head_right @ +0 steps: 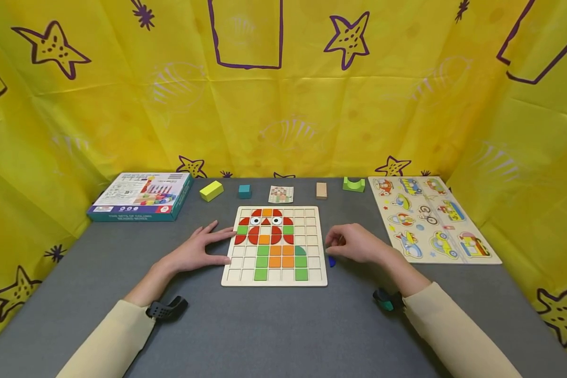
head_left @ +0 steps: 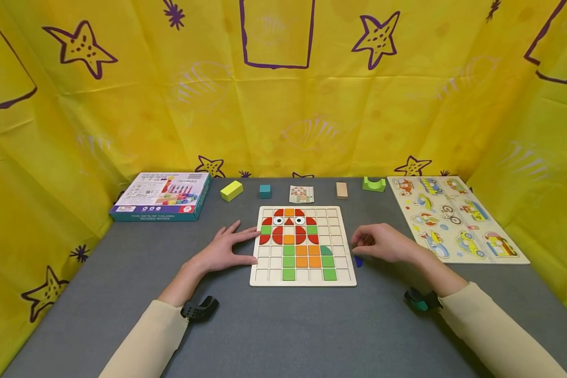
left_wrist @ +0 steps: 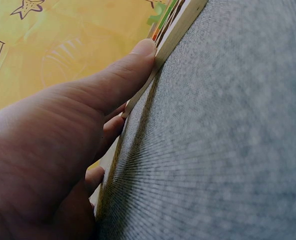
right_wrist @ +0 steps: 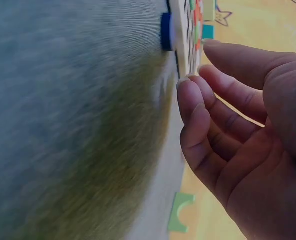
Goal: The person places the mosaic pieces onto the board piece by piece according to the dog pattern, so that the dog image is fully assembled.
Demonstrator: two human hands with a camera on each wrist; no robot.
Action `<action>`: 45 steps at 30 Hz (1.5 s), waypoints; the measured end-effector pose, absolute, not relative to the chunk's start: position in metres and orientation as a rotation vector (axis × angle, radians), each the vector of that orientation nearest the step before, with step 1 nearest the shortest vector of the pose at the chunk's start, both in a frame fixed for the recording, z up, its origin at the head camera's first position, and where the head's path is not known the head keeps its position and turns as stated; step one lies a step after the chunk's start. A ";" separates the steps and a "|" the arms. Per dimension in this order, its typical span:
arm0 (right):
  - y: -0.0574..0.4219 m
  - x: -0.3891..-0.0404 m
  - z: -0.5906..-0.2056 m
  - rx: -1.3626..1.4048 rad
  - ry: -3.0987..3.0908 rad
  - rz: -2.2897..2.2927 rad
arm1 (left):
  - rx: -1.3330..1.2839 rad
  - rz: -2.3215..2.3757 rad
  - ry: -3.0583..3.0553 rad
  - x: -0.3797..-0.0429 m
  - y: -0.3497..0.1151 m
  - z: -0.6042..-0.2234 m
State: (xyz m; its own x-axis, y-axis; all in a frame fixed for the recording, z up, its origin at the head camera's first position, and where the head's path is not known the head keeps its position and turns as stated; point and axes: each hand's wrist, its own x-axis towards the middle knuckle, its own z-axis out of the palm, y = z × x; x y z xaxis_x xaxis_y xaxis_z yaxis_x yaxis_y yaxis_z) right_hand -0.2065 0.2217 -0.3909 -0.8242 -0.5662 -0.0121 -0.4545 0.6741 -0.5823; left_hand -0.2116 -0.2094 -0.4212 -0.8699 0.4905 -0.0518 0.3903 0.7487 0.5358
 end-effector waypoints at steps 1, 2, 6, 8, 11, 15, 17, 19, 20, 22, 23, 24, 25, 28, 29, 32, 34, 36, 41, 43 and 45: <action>0.224 -0.204 -0.392 -0.832 2.694 -0.862 | 0.700 0.783 2.758 -0.212 -0.209 -0.421; 0.225 -0.202 -0.392 -0.833 2.694 -0.861 | 0.704 0.784 2.759 -0.212 -0.210 -0.421; 0.231 -0.197 -0.396 -0.846 2.688 -0.860 | 0.712 0.788 2.760 -0.212 -0.210 -0.422; 0.232 -0.195 -0.397 -0.847 2.678 -0.862 | 0.718 0.792 2.760 -0.212 -0.210 -0.422; 0.233 -0.193 -0.399 -0.853 2.665 -0.858 | 0.722 0.792 2.762 -0.212 -0.210 -0.423; 0.235 -0.192 -0.399 -0.886 2.651 -0.854 | 0.715 0.788 2.760 -0.213 -0.210 -0.424; 0.235 -0.192 -0.398 -0.921 2.647 -0.858 | 0.708 0.785 2.759 -0.213 -0.210 -0.423; 0.235 -0.191 -0.399 -0.953 2.645 -0.853 | 0.709 0.782 2.762 -0.213 -0.210 -0.423; 0.235 -0.191 -0.399 -0.968 2.642 -0.851 | 0.708 0.782 2.762 -0.213 -0.210 -0.422; 0.234 -0.191 -0.400 -0.993 2.628 -0.848 | 0.713 0.782 2.763 -0.213 -0.210 -0.422; 0.233 -0.191 -0.400 -0.998 2.621 -0.844 | 0.710 0.782 2.761 -0.213 -0.210 -0.422; 0.233 -0.191 -0.400 -1.005 2.614 -0.839 | 0.706 0.783 2.758 -0.212 -0.210 -0.422; 0.233 -0.191 -0.401 -1.014 2.606 -0.837 | 0.702 0.784 2.756 -0.213 -0.210 -0.423; 0.232 -0.192 -0.402 -1.017 2.599 -0.818 | 0.691 0.783 2.750 -0.213 -0.210 -0.423; 0.232 -0.192 -0.402 -1.016 2.601 -0.811 | 0.687 0.786 2.747 -0.213 -0.210 -0.423; 0.233 -0.193 -0.402 -1.011 2.616 -0.790 | 0.699 0.793 2.746 -0.213 -0.210 -0.422; 0.234 -0.193 -0.402 -1.008 2.630 -0.781 | 0.702 0.798 2.746 -0.212 -0.210 -0.421; 0.235 -0.193 -0.403 -1.006 2.644 -0.774 | 0.705 0.798 2.746 -0.212 -0.210 -0.421; 0.235 -0.191 -0.403 -1.012 2.663 -0.763 | 0.701 0.798 2.743 -0.212 -0.210 -0.422; 0.234 -0.191 -0.403 -1.029 2.660 -0.769 | 0.697 0.799 2.743 -0.212 -0.210 -0.423; 0.233 -0.191 -0.403 -1.049 2.650 -0.776 | 0.695 0.797 2.744 -0.212 -0.210 -0.422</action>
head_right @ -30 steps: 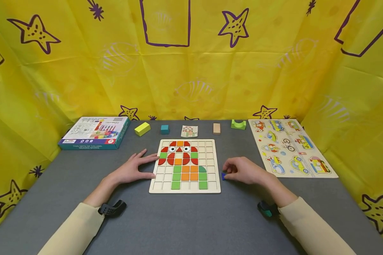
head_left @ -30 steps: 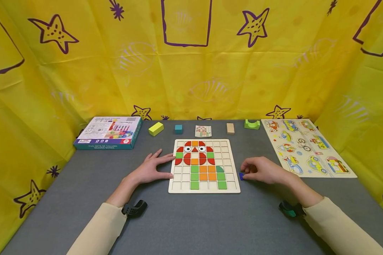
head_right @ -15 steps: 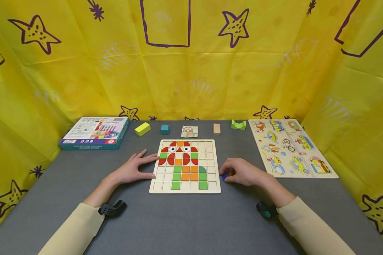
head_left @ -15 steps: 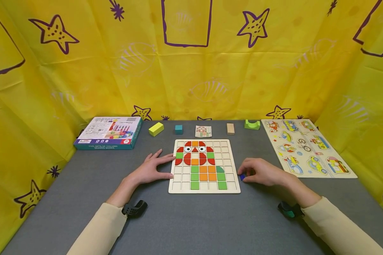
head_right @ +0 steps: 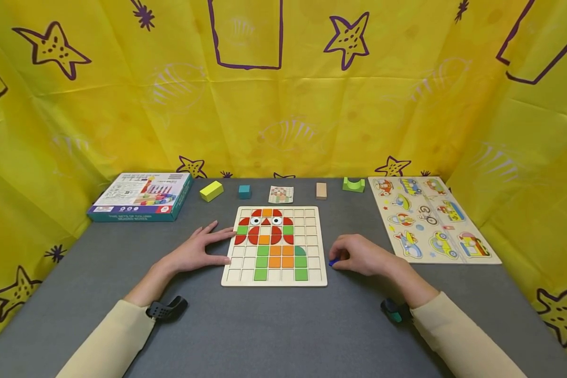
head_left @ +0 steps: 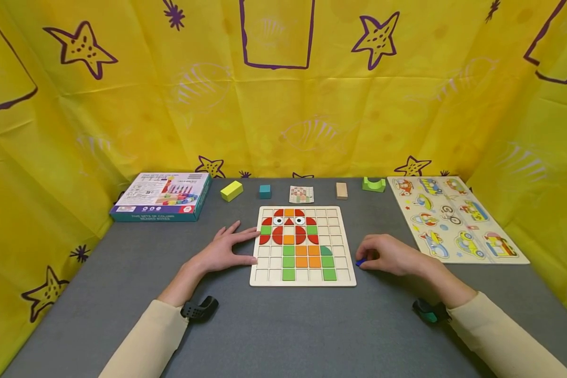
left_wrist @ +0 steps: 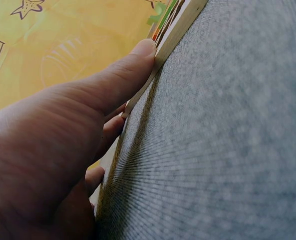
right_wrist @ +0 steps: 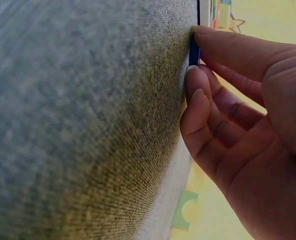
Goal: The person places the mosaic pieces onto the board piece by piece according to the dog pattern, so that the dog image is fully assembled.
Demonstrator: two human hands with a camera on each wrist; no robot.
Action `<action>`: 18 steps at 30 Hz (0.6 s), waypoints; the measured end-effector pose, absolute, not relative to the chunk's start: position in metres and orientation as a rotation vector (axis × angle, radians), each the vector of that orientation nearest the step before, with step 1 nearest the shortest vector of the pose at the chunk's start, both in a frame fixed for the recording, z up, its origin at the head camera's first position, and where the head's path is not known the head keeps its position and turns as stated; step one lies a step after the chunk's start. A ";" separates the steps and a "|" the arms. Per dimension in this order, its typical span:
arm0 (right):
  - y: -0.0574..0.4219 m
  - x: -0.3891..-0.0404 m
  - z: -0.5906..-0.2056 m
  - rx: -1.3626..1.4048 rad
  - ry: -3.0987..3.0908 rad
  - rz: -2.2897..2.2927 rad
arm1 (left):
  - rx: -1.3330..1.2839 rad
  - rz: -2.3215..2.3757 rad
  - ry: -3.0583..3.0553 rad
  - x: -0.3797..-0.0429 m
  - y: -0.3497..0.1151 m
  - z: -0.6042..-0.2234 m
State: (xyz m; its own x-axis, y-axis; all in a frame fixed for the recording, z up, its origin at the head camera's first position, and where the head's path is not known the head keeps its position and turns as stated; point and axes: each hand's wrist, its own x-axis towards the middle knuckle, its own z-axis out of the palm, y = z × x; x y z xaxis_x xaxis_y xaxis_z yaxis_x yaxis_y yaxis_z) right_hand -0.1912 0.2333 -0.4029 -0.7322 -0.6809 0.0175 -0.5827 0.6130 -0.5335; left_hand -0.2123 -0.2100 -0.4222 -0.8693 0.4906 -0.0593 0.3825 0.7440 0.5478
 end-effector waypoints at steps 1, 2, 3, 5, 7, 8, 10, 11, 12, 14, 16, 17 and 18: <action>0.233 -0.191 -0.403 -1.058 2.645 -0.781 | 0.694 0.795 2.744 -0.212 -0.210 -0.422; 0.233 -0.191 -0.403 -1.068 2.639 -0.784 | 0.693 0.794 2.744 -0.212 -0.210 -0.422; 0.233 -0.192 -0.403 -1.079 2.634 -0.787 | 0.691 0.792 2.744 -0.212 -0.210 -0.422; 0.232 -0.192 -0.404 -1.090 2.631 -0.790 | 0.690 0.794 2.742 -0.213 -0.209 -0.422; 0.232 -0.193 -0.404 -1.085 2.640 -0.786 | 0.689 0.801 2.740 -0.213 -0.210 -0.422; 0.232 -0.193 -0.403 -1.080 2.643 -0.783 | 0.688 0.805 2.740 -0.213 -0.210 -0.421; 0.231 -0.194 -0.403 -1.063 2.653 -0.777 | 0.686 0.810 2.738 -0.213 -0.210 -0.421; 0.231 -0.194 -0.402 -1.048 2.657 -0.772 | 0.684 0.810 2.737 -0.213 -0.210 -0.421; 0.230 -0.195 -0.401 -1.046 2.657 -0.772 | 0.683 0.808 2.736 -0.213 -0.210 -0.421; 0.229 -0.197 -0.400 -1.035 2.658 -0.769 | 0.680 0.804 2.737 -0.213 -0.210 -0.420; 0.227 -0.199 -0.398 -1.033 2.655 -0.772 | 0.678 0.801 2.738 -0.214 -0.210 -0.421; 0.226 -0.200 -0.397 -1.033 2.653 -0.774 | 0.676 0.803 2.738 -0.214 -0.210 -0.421; 0.224 -0.201 -0.396 -1.032 2.651 -0.777 | 0.676 0.803 2.739 -0.214 -0.210 -0.421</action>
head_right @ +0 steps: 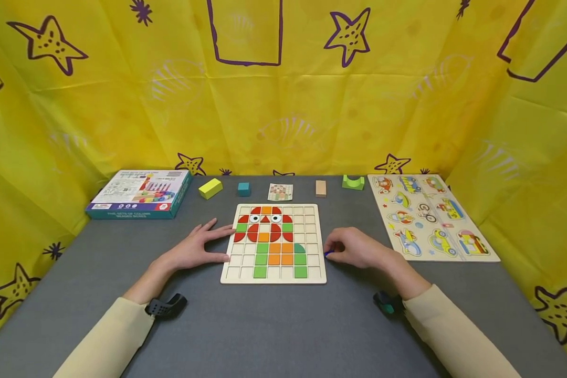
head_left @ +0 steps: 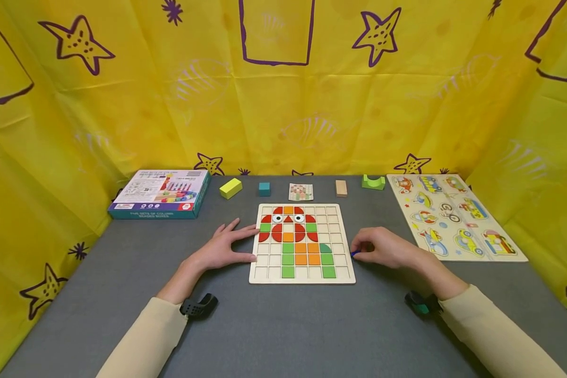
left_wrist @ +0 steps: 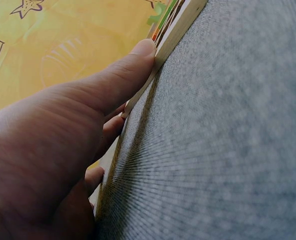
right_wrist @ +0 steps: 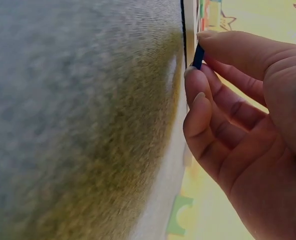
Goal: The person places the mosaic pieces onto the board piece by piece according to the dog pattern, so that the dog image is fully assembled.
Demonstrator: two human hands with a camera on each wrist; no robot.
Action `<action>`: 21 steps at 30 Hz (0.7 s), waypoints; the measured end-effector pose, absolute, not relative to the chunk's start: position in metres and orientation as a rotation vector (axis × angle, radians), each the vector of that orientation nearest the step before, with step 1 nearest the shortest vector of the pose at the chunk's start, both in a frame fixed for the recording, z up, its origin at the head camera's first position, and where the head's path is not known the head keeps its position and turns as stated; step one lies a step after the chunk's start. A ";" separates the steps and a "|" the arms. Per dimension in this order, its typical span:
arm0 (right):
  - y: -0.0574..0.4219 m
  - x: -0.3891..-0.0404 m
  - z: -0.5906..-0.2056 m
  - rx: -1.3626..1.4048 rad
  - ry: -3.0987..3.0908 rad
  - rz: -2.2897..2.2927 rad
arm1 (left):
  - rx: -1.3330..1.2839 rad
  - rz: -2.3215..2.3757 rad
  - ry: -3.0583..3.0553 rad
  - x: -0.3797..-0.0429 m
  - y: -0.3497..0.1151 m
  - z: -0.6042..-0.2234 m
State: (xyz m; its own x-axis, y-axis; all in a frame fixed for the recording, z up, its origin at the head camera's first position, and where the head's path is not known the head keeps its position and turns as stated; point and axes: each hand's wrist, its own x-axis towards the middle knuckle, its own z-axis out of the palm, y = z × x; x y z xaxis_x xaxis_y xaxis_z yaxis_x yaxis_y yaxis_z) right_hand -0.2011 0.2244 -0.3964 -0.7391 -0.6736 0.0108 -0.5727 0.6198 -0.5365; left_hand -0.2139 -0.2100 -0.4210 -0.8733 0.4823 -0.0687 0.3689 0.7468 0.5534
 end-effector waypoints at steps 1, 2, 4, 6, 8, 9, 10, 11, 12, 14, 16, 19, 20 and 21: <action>0.223 -0.202 -0.396 -1.027 2.651 -0.778 | 0.675 0.804 2.739 -0.214 -0.210 -0.421; 0.222 -0.203 -0.395 -1.028 2.647 -0.783 | 0.674 0.805 2.738 -0.214 -0.210 -0.421; 0.218 -0.205 -0.394 -1.031 2.640 -0.791 | 0.682 0.808 2.737 -0.213 -0.210 -0.420; 0.214 -0.207 -0.394 -1.039 2.639 -0.797 | 0.690 0.807 2.736 -0.213 -0.210 -0.420; 0.210 -0.209 -0.393 -1.053 2.635 -0.806 | 0.699 0.804 2.736 -0.214 -0.210 -0.420; 0.208 -0.210 -0.393 -1.062 2.634 -0.809 | 0.702 0.802 2.736 -0.214 -0.210 -0.420; 0.205 -0.210 -0.393 -1.070 2.632 -0.812 | 0.706 0.801 2.738 -0.214 -0.210 -0.420; 0.203 -0.211 -0.393 -1.076 2.627 -0.815 | 0.705 0.800 2.737 -0.214 -0.210 -0.420; 0.201 -0.211 -0.393 -1.084 2.622 -0.817 | 0.706 0.800 2.738 -0.214 -0.210 -0.419; 0.197 -0.211 -0.394 -1.096 2.609 -0.820 | 0.706 0.799 2.738 -0.214 -0.210 -0.419; 0.193 -0.212 -0.395 -1.113 2.599 -0.815 | 0.709 0.799 2.739 -0.214 -0.210 -0.420; 0.190 -0.214 -0.395 -1.130 2.596 -0.796 | 0.701 0.793 2.738 -0.214 -0.210 -0.421; 0.189 -0.215 -0.396 -1.131 2.597 -0.789 | 0.702 0.791 2.738 -0.214 -0.210 -0.421; 0.188 -0.215 -0.396 -1.130 2.600 -0.781 | 0.701 0.791 2.737 -0.214 -0.210 -0.421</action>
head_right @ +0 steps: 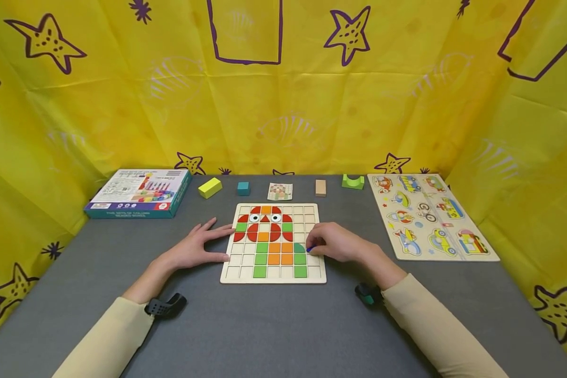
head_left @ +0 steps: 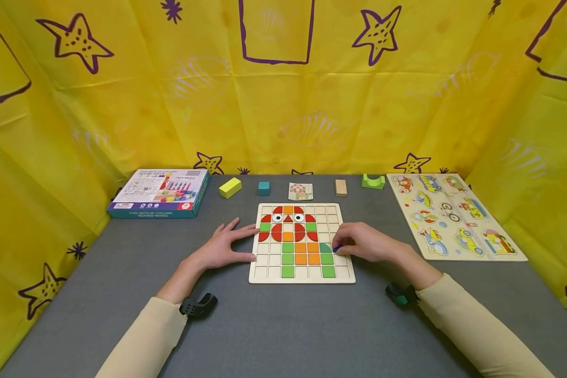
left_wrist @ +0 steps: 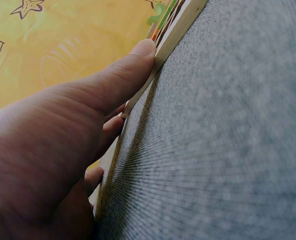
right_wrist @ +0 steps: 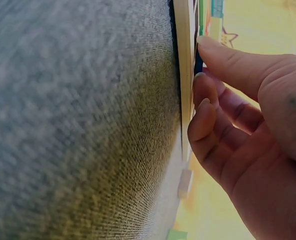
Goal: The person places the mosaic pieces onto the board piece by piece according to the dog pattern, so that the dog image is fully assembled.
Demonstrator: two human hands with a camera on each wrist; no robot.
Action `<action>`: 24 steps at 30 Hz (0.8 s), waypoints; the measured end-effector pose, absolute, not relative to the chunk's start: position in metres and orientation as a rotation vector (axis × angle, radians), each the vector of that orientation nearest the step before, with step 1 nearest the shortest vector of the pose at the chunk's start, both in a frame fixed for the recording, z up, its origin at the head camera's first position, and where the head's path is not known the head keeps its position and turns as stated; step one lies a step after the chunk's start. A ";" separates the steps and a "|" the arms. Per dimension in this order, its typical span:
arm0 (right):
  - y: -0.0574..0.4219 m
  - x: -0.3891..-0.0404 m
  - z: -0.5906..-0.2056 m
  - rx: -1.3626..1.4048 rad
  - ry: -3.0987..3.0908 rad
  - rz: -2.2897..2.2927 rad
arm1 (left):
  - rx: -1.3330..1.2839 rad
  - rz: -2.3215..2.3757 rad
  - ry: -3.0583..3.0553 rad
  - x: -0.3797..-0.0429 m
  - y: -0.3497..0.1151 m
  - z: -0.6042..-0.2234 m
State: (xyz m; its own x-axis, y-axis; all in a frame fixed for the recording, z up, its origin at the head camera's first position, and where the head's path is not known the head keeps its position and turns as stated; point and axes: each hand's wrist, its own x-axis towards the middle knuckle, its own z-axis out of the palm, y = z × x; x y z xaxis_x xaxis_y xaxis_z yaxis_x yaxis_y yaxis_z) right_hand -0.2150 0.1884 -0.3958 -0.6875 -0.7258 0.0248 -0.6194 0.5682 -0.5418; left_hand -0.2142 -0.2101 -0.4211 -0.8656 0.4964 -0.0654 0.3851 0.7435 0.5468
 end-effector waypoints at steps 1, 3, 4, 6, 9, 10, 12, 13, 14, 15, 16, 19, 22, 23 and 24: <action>0.188 -0.215 -0.396 -1.126 2.602 -0.772 | 0.702 0.789 2.737 -0.214 -0.210 -0.421; 0.188 -0.216 -0.396 -1.113 2.605 -0.761 | 0.700 0.789 2.735 -0.213 -0.210 -0.421; 0.188 -0.216 -0.396 -1.109 2.607 -0.760 | 0.699 0.793 2.735 -0.213 -0.209 -0.421; 0.189 -0.217 -0.397 -1.103 2.611 -0.759 | 0.697 0.794 2.737 -0.213 -0.209 -0.421; 0.189 -0.218 -0.397 -1.098 2.614 -0.764 | 0.693 0.794 2.739 -0.213 -0.209 -0.421; 0.189 -0.218 -0.397 -1.097 2.615 -0.767 | 0.690 0.795 2.739 -0.213 -0.209 -0.421; 0.189 -0.218 -0.397 -1.102 2.613 -0.770 | 0.686 0.796 2.735 -0.213 -0.209 -0.420; 0.189 -0.218 -0.397 -1.102 2.612 -0.770 | 0.683 0.797 2.732 -0.213 -0.209 -0.420; 0.189 -0.218 -0.397 -1.103 2.610 -0.771 | 0.681 0.799 2.729 -0.213 -0.209 -0.420; 0.188 -0.218 -0.397 -1.103 2.610 -0.769 | 0.685 0.798 2.730 -0.213 -0.210 -0.420; 0.188 -0.218 -0.398 -1.104 2.607 -0.769 | 0.684 0.801 2.727 -0.213 -0.210 -0.420; 0.188 -0.218 -0.398 -1.104 2.608 -0.762 | 0.696 0.801 2.727 -0.212 -0.210 -0.419; 0.188 -0.218 -0.398 -1.108 2.608 -0.763 | 0.697 0.802 2.728 -0.213 -0.210 -0.420; 0.187 -0.217 -0.398 -1.108 2.608 -0.765 | 0.700 0.801 2.729 -0.213 -0.210 -0.419; 0.187 -0.217 -0.397 -1.106 2.609 -0.768 | 0.701 0.802 2.729 -0.213 -0.210 -0.419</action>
